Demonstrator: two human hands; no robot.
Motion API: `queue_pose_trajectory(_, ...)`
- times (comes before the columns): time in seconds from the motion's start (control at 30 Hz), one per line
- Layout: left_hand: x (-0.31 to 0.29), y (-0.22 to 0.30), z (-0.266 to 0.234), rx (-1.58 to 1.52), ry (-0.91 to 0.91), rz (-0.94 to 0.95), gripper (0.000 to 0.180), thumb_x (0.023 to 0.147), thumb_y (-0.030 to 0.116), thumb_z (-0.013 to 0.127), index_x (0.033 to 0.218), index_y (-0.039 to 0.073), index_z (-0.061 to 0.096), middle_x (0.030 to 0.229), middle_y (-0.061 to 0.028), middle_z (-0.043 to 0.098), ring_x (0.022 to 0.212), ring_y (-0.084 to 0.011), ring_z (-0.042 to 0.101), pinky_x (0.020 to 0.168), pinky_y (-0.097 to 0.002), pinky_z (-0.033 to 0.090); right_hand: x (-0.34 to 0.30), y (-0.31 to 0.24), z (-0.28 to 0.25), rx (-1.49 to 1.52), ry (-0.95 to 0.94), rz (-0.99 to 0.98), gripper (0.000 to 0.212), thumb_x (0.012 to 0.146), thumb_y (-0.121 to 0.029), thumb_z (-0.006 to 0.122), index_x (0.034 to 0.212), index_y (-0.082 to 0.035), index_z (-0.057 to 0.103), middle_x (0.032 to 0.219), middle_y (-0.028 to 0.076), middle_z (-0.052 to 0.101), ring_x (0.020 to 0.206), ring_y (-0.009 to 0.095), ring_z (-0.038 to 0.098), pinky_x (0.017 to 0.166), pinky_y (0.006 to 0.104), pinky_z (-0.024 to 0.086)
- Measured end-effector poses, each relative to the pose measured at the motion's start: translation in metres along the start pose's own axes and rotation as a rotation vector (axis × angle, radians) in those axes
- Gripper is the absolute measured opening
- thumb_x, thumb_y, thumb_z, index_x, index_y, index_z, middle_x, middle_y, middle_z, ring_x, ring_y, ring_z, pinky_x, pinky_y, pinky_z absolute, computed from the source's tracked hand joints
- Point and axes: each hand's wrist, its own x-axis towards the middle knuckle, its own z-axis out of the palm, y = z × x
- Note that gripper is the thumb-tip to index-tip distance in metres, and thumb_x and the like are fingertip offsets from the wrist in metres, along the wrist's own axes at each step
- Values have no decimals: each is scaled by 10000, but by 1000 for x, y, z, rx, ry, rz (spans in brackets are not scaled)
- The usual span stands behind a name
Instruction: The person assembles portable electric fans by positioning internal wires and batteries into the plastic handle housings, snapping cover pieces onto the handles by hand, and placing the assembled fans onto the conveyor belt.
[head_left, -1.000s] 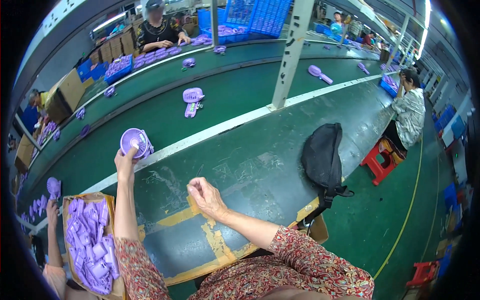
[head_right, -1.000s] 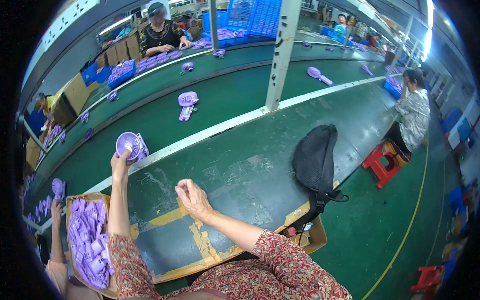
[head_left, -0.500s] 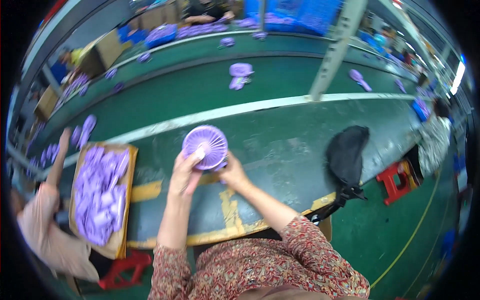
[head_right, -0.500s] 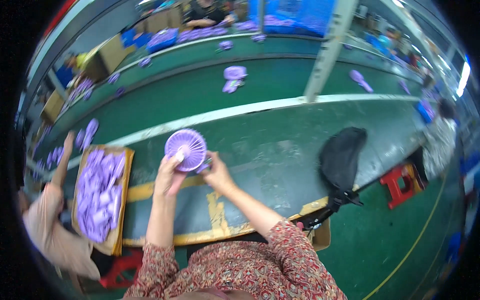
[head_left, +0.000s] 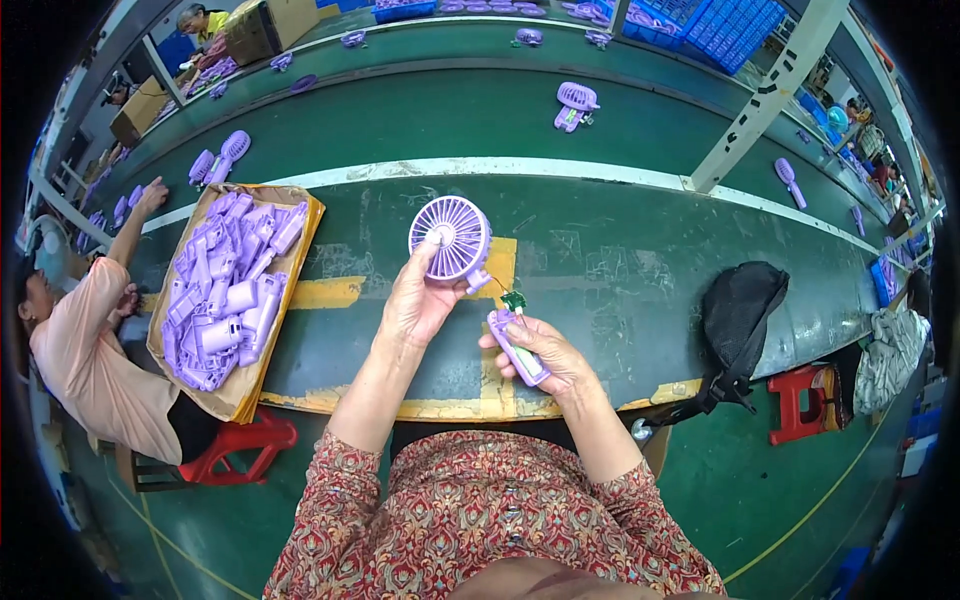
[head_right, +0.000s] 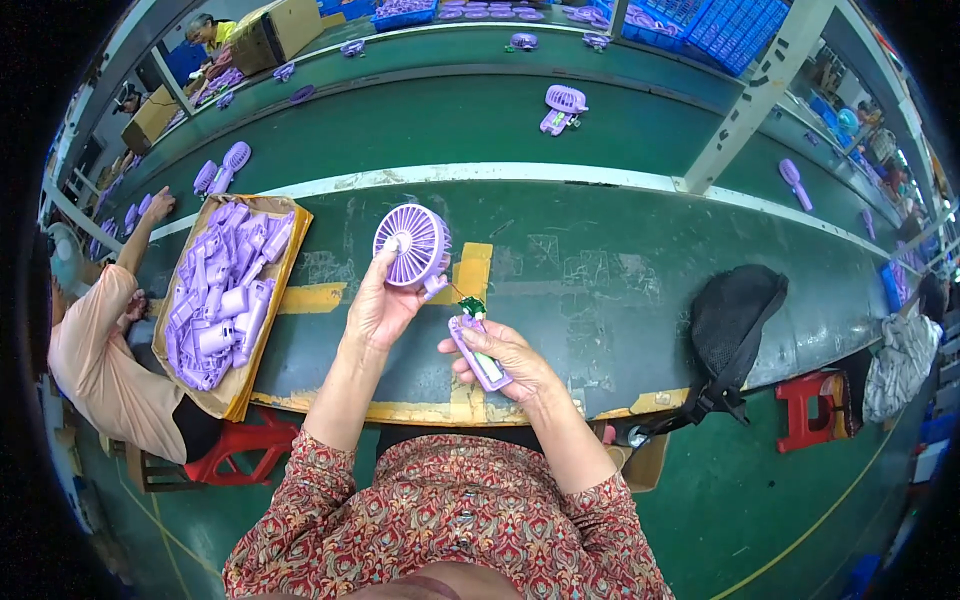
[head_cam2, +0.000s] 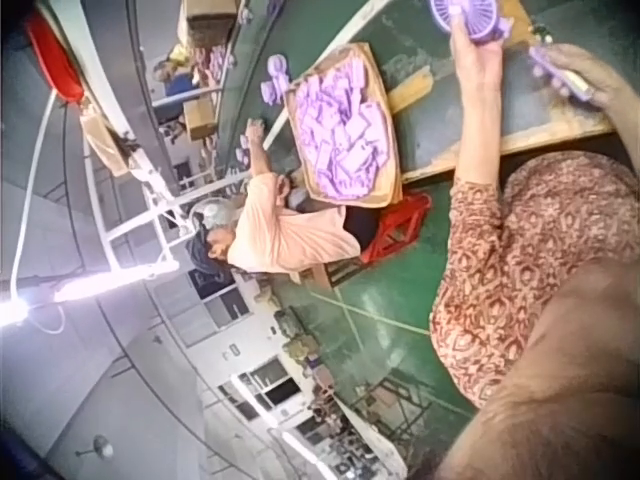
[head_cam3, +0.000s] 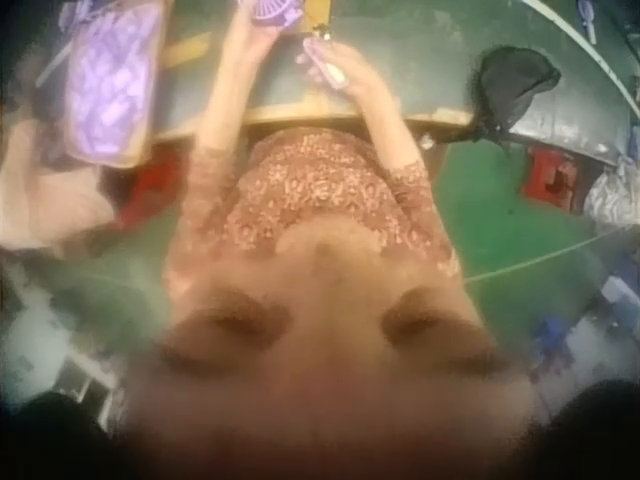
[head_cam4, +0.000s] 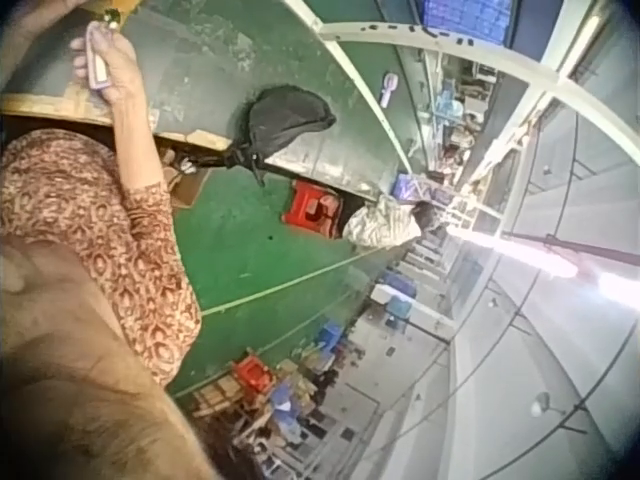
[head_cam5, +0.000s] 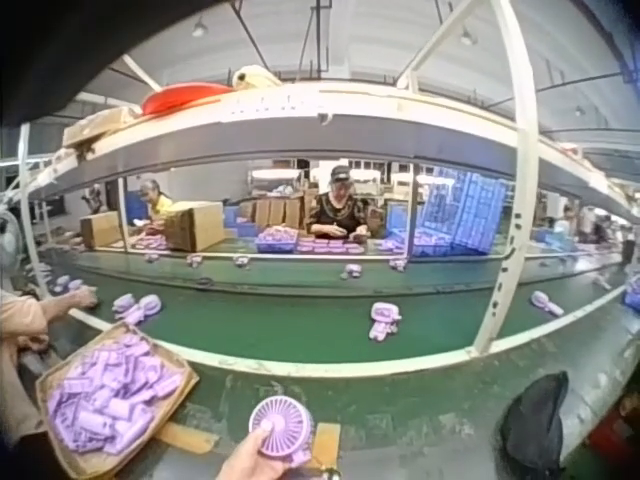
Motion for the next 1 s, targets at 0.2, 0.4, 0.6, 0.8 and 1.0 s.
queue_pose_trajectory(0.2, -24, -5, 3, 48, -122, -23, 515, 843, 253, 618, 1264, 64, 390, 1196, -141, 521, 1089, -295, 536, 855, -489, 492, -7, 4, -23, 237, -132, -36, 457, 851, -341, 608, 1151, -15, 497, 828, 75, 593, 604, 113, 582, 511, 215, 520)
queue_pose_trajectory(0.4, -58, -8, 15, 375, -289, -20, 629, 800, 287, 652, 1258, -44, 376, 1185, -140, 519, 1088, -216, 533, 952, -355, 430, -15, 2, -16, -209, 113, -33, 227, 897, -232, 569, 974, -19, 556, 729, 84, 610, 583, 120, 586, 484, 243, 496)
queue_pose_trajectory(0.6, -49, -14, 19, 266, -137, 16, 429, 823, 249, 655, 1112, -34, 514, 1027, -80, 600, 931, -127, 587, 835, -275, 479, -31, 13, 10, -474, 33, -111, 209, 847, -32, 548, 1050, 13, 536, 787, 72, 620, 669, 113, 608, 604, 233, 516)
queue_pose_trajectory(0.8, -48, -24, 6, 263, -60, -4, 354, 844, 223, 632, 1105, 10, 524, 1021, -55, 602, 923, -106, 587, 820, -270, 490, -32, 22, 13, -394, 163, -196, 241, 847, 8, 508, 1088, 6, 514, 863, 82, 626, 716, 138, 625, 632, 251, 530)
queue_pose_trajectory(1.0, -49, -23, -8, 242, -44, -17, 370, 848, 231, 624, 1122, 11, 508, 1055, -72, 592, 950, -141, 601, 834, -301, 520, -28, 27, 1, 91, 228, -336, 232, 852, -156, 627, 1042, -47, 549, 906, 82, 630, 749, 132, 623, 669, 257, 541)
